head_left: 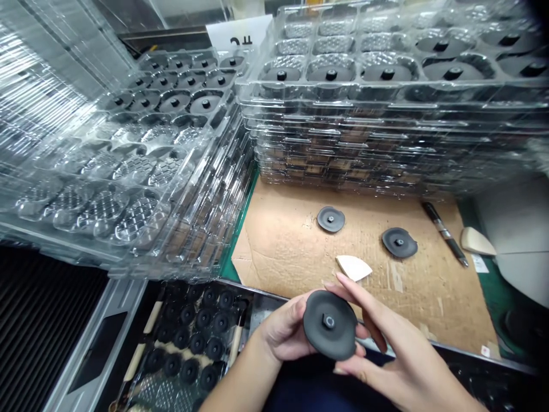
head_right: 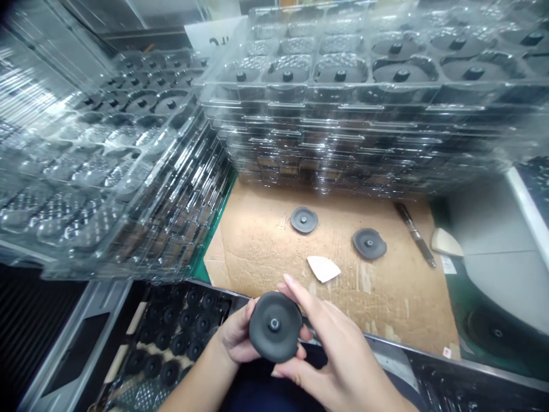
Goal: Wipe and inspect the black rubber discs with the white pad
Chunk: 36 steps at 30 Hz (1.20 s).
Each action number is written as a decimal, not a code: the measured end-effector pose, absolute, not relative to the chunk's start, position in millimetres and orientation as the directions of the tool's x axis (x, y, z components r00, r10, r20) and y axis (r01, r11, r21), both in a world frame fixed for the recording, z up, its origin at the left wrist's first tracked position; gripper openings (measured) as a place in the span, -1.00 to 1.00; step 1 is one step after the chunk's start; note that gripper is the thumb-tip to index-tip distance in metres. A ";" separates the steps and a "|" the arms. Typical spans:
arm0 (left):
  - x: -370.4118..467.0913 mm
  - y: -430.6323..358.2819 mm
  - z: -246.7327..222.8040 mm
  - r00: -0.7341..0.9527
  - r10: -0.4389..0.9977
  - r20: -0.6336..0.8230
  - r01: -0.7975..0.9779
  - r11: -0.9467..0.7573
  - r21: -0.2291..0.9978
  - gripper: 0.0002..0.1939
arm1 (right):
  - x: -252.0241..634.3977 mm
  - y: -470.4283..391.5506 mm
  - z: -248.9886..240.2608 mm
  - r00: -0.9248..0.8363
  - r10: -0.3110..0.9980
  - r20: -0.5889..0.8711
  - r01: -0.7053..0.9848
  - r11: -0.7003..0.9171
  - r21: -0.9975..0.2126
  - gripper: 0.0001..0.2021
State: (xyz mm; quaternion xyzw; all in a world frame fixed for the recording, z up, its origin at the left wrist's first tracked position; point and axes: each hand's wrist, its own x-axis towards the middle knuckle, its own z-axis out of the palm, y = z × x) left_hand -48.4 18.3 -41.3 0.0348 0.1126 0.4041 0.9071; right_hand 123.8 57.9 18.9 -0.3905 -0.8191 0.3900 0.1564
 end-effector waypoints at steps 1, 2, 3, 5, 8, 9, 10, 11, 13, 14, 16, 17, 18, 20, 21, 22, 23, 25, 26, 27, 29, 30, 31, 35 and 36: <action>-47.7 18.3 -41.1 0.651 0.738 -0.179 -0.723 0.674 0.149 -0.34 | 124.4 57.8 18.5 -0.646 0.762 -0.049 0.515 0.388 -0.764 -0.19; -46.9 18.3 -41.0 0.653 0.735 -0.182 -0.722 0.677 0.144 -0.34 | 125.1 57.6 18.1 -0.646 0.762 -0.050 0.513 0.385 -0.767 -0.20; -46.2 18.3 -40.8 0.655 0.733 -0.184 -0.720 0.679 0.141 -0.34 | 125.9 57.4 17.6 -0.646 0.762 -0.050 0.511 0.383 -0.770 -0.20; -44.6 18.3 -40.5 0.659 0.727 -0.190 -0.716 0.685 0.136 -0.34 | 127.9 56.9 16.9 -0.646 0.762 -0.045 0.507 0.384 -0.772 -0.20; -42.1 18.3 -39.8 0.666 0.718 -0.200 -0.708 0.694 0.132 -0.33 | 131.3 56.1 16.3 -0.656 0.755 -0.024 0.490 0.401 -0.774 -0.20; -41.1 18.4 -39.4 0.669 0.715 -0.203 -0.705 0.697 0.131 -0.33 | 132.4 55.9 16.2 -0.657 0.753 -0.016 0.483 0.406 -0.776 -0.20; -39.9 18.6 -38.9 0.670 0.712 -0.207 -0.703 0.699 0.131 -0.33 | 133.2 55.9 16.2 -0.656 0.755 -0.007 0.477 0.407 -0.779 -0.19; -38.7 18.8 -38.3 0.672 0.710 -0.211 -0.700 0.702 0.131 -0.32 | 134.0 55.8 16.1 -0.652 0.758 0.002 0.471 0.407 -0.782 -0.19; -36.0 19.3 -36.8 0.673 0.706 -0.219 -0.696 0.705 0.133 -0.31 | 135.2 55.9 15.9 -0.646 0.763 0.015 0.457 0.402 -0.793 -0.20; -34.6 19.4 -36.0 0.673 0.705 -0.222 -0.695 0.706 0.135 -0.30 | 135.8 56.0 15.8 -0.646 0.763 0.020 0.449 0.401 -0.799 -0.21; -31.8 19.6 -34.6 0.673 0.705 -0.224 -0.694 0.706 0.139 -0.29 | 137.0 56.1 15.6 -0.652 0.758 0.019 0.439 0.399 -0.805 -0.21; -30.5 19.5 -34.0 0.672 0.706 -0.224 -0.695 0.706 0.141 -0.29 | 137.9 56.0 15.4 -0.654 0.757 0.019 0.436 0.398 -0.807 -0.21; -29.2 19.3 -33.6 0.670 0.707 -0.225 -0.695 0.705 0.142 -0.30 | 138.8 55.8 15.2 -0.652 0.758 0.021 0.436 0.397 -0.808 -0.21; -26.9 18.8 -33.0 0.667 0.710 -0.226 -0.698 0.702 0.145 -0.31 | 141.2 54.8 14.5 -0.644 0.764 0.035 0.431 0.400 -0.809 -0.22; -25.8 18.6 -32.8 0.666 0.711 -0.226 -0.698 0.701 0.147 -0.31 | 142.7 54.0 14.0 -0.639 0.768 0.045 0.429 0.405 -0.808 -0.24; -24.7 18.4 -32.5 0.666 0.711 -0.226 -0.698 0.700 0.149 -0.31 | 144.2 53.1 13.2 -0.635 0.771 0.060 0.427 0.414 -0.804 -0.25; -23.5 18.4 -32.1 0.666 0.711 -0.225 -0.697 0.701 0.152 -0.31 | 145.8 52.2 12.4 -0.629 0.774 0.078 0.427 0.427 -0.797 -0.26; -21.0 19.1 -30.4 0.671 0.708 -0.221 -0.690 0.705 0.163 -0.30 | 149.3 50.3 10.4 -0.617 0.778 0.119 0.426 0.458 -0.780 -0.27; -19.5 19.8 -29.0 0.674 0.705 -0.219 -0.685 0.708 0.171 -0.30 | 151.1 49.4 9.5 -0.607 0.781 0.144 0.423 0.472 -0.773 -0.29; -17.9 20.7 -27.3 0.678 0.702 -0.217 -0.679 0.711 0.180 -0.29 | 152.9 48.6 8.8 -0.595 0.786 0.169 0.418 0.482 -0.770 -0.31; -14.3 23.0 -23.0 0.683 0.699 -0.213 -0.669 0.716 0.202 -0.28 | 156.8 47.3 7.7 -0.564 0.798 0.213 0.408 0.494 -0.767 -0.35; -12.3 24.4 -20.5 0.685 0.697 -0.214 -0.663 0.717 0.214 -0.28 | 158.9 46.7 7.2 -0.548 0.803 0.234 0.406 0.500 -0.765 -0.36; -10.1 25.8 -18.0 0.686 0.695 -0.218 -0.657 0.719 0.226 -0.27 | 161.1 46.0 6.6 -0.531 0.809 0.253 0.408 0.506 -0.760 -0.37; 0.3 31.5 -8.4 0.680 0.677 -0.281 -0.624 0.736 0.264 -0.28 | 171.4 42.8 2.5 -0.475 0.825 0.307 0.444 0.525 -0.726 -0.39; 3.3 33.0 -6.4 0.677 0.672 -0.300 -0.615 0.741 0.270 -0.28 | 174.0 42.1 1.1 -0.458 0.831 0.316 0.454 0.524 -0.721 -0.40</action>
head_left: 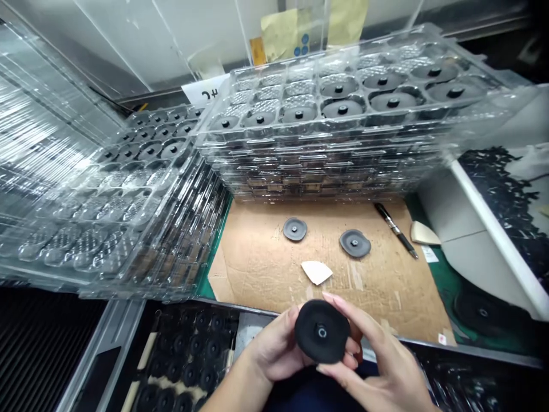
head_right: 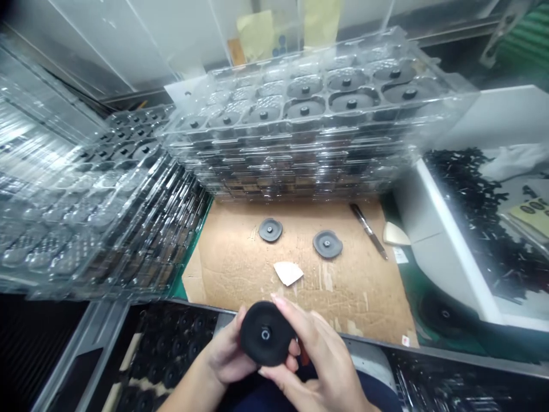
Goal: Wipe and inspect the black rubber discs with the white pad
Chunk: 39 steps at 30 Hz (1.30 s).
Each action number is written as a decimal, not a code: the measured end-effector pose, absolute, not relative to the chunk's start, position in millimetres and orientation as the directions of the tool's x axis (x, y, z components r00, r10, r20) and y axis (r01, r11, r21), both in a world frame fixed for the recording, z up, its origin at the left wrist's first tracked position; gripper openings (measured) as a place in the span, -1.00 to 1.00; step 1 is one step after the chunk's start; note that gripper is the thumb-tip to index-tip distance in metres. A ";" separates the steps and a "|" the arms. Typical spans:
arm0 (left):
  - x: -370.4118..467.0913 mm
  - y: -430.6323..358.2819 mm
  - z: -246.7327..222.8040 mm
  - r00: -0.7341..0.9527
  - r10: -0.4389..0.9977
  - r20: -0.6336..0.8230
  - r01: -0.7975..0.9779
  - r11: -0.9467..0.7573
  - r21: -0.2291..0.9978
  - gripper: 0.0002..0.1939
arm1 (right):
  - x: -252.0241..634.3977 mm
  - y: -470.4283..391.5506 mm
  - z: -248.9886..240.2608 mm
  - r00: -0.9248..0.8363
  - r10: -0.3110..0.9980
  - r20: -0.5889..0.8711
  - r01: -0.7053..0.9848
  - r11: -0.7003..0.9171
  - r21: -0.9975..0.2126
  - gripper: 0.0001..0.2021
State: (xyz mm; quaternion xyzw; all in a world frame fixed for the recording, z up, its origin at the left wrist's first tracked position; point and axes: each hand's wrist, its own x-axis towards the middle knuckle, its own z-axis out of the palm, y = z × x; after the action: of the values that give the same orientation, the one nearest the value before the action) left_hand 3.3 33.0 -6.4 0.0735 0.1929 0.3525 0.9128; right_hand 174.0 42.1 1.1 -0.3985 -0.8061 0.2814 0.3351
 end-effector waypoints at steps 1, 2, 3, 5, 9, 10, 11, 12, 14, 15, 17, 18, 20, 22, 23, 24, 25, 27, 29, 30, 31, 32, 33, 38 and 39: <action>6.5 34.5 -4.7 0.675 0.666 -0.317 -0.606 0.746 0.277 -0.29 | 176.7 41.8 -0.2 -0.440 0.837 0.325 0.462 0.521 -0.718 -0.40; 9.9 36.0 -3.3 0.673 0.660 -0.334 -0.595 0.752 0.285 -0.29 | 179.3 41.8 -1.4 -0.422 0.845 0.328 0.471 0.514 -0.717 -0.41; 13.4 37.6 -2.3 0.671 0.653 -0.352 -0.582 0.757 0.296 -0.28 | 181.9 42.2 -2.4 -0.402 0.854 0.332 0.480 0.505 -0.717 -0.41; 20.6 40.9 -1.7 0.658 0.634 -0.407 -0.541 0.774 0.330 -0.26 | 187.7 43.6 -3.7 -0.377 0.862 0.338 0.500 0.496 -0.710 -0.42; 34.1 47.0 -7.1 0.482 0.656 -0.580 -0.436 0.754 0.491 -0.44 | 205.6 41.8 -10.1 -0.369 0.877 0.306 0.552 0.472 -0.687 -0.42; 37.0 48.1 -9.4 0.445 0.672 -0.592 -0.398 0.741 0.541 -0.50 | 212.4 39.0 -13.9 -0.333 0.901 0.277 0.582 0.427 -0.691 -0.41; 39.8 48.8 -11.5 0.424 0.687 -0.590 -0.358 0.725 0.588 -0.55 | 220.4 35.4 -18.9 -0.264 0.930 0.255 0.621 0.366 -0.693 -0.41; 42.3 49.2 -13.2 0.423 0.695 -0.582 -0.317 0.715 0.624 -0.58 | 229.5 31.1 -24.9 -0.164 0.954 0.250 0.666 0.294 -0.685 -0.42; 47.5 49.2 -14.3 0.438 0.687 -0.580 -0.247 0.712 0.657 -0.62 | 251.1 22.3 -39.1 0.084 0.951 0.296 0.755 0.133 -0.642 -0.46; 50.4 49.0 -13.5 0.440 0.674 -0.594 -0.223 0.723 0.654 -0.64 | 262.9 19.0 -46.7 0.205 0.919 0.337 0.790 0.048 -0.611 -0.47; 56.8 49.3 -10.0 0.459 0.627 -0.629 -0.190 0.761 0.620 -0.67 | 285.9 16.8 -61.3 0.388 0.830 0.400 0.823 -0.116 -0.557 -0.46; 60.2 49.8 -7.8 0.472 0.603 -0.643 -0.187 0.781 0.596 -0.68 | 295.9 18.3 -68.0 0.448 0.790 0.420 0.823 -0.181 -0.538 -0.43; 67.1 51.7 -3.6 0.493 0.565 -0.662 -0.205 0.815 0.542 -0.71 | 310.3 26.4 -80.2 0.521 0.723 0.453 0.814 -0.262 -0.518 -0.38; 72.5 53.6 -0.2 0.514 0.545 -0.663 -0.250 0.834 0.492 -0.74 | 316.3 38.2 -90.7 0.554 0.681 0.479 0.808 -0.301 -0.507 -0.34; 74.3 53.9 1.2 0.525 0.543 -0.655 -0.270 0.837 0.476 -0.75 | 316.5 44.1 -95.4 0.560 0.672 0.485 0.808 -0.315 -0.498 -0.32; 75.4 53.5 2.4 0.538 0.546 -0.643 -0.284 0.835 0.471 -0.76 | 315.3 49.2 -99.7 0.561 0.671 0.485 0.810 -0.326 -0.487 -0.32; 75.6 52.3 3.4 0.549 0.552 -0.628 -0.291 0.830 0.475 -0.76 | 313.4 53.4 -103.6 0.557 0.676 0.482 0.815 -0.333 -0.475 -0.33; 73.5 46.9 4.4 0.560 0.564 -0.606 -0.293 0.820 0.492 -0.74 | 309.0 58.3 -109.9 0.545 0.691 0.476 0.825 -0.339 -0.453 -0.33; 68.0 38.5 4.0 0.551 0.577 -0.603 -0.298 0.811 0.503 -0.71 | 306.3 59.9 -113.8 0.531 0.702 0.475 0.834 -0.334 -0.439 -0.29; 64.1 33.7 3.3 0.541 0.582 -0.607 -0.304 0.808 0.504 -0.70 | 306.0 60.2 -115.0 0.521 0.709 0.476 0.840 -0.325 -0.435 -0.27; 59.6 28.9 2.2 0.529 0.588 -0.612 -0.310 0.805 0.505 -0.70 | 306.3 60.4 -115.9 0.507 0.719 0.476 0.847 -0.312 -0.431 -0.25; 54.5 24.1 0.8 0.517 0.592 -0.618 -0.316 0.803 0.506 -0.69 | 307.2 60.6 -116.5 0.491 0.730 0.476 0.854 -0.295 -0.428 -0.24; 48.9 19.8 -0.7 0.504 0.597 -0.624 -0.321 0.800 0.506 -0.69 | 308.8 60.9 -117.0 0.475 0.740 0.476 0.861 -0.278 -0.426 -0.24; 23.0 7.7 -12.1 0.448 0.616 -0.648 -0.374 0.787 0.490 -0.61 | 326.3 61.1 -122.2 0.416 0.770 0.485 0.885 -0.218 -0.412 -0.24; 20.3 7.4 -15.0 0.432 0.619 -0.656 -0.392 0.784 0.481 -0.57 | 332.2 61.3 -124.1 0.413 0.769 0.488 0.886 -0.216 -0.409 -0.26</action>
State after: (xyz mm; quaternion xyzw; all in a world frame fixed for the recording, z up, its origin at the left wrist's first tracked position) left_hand 20.3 7.4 -15.0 0.1292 0.4389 0.3021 0.8363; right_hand 332.2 61.3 -124.1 -0.7744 -0.5344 -0.0900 0.3265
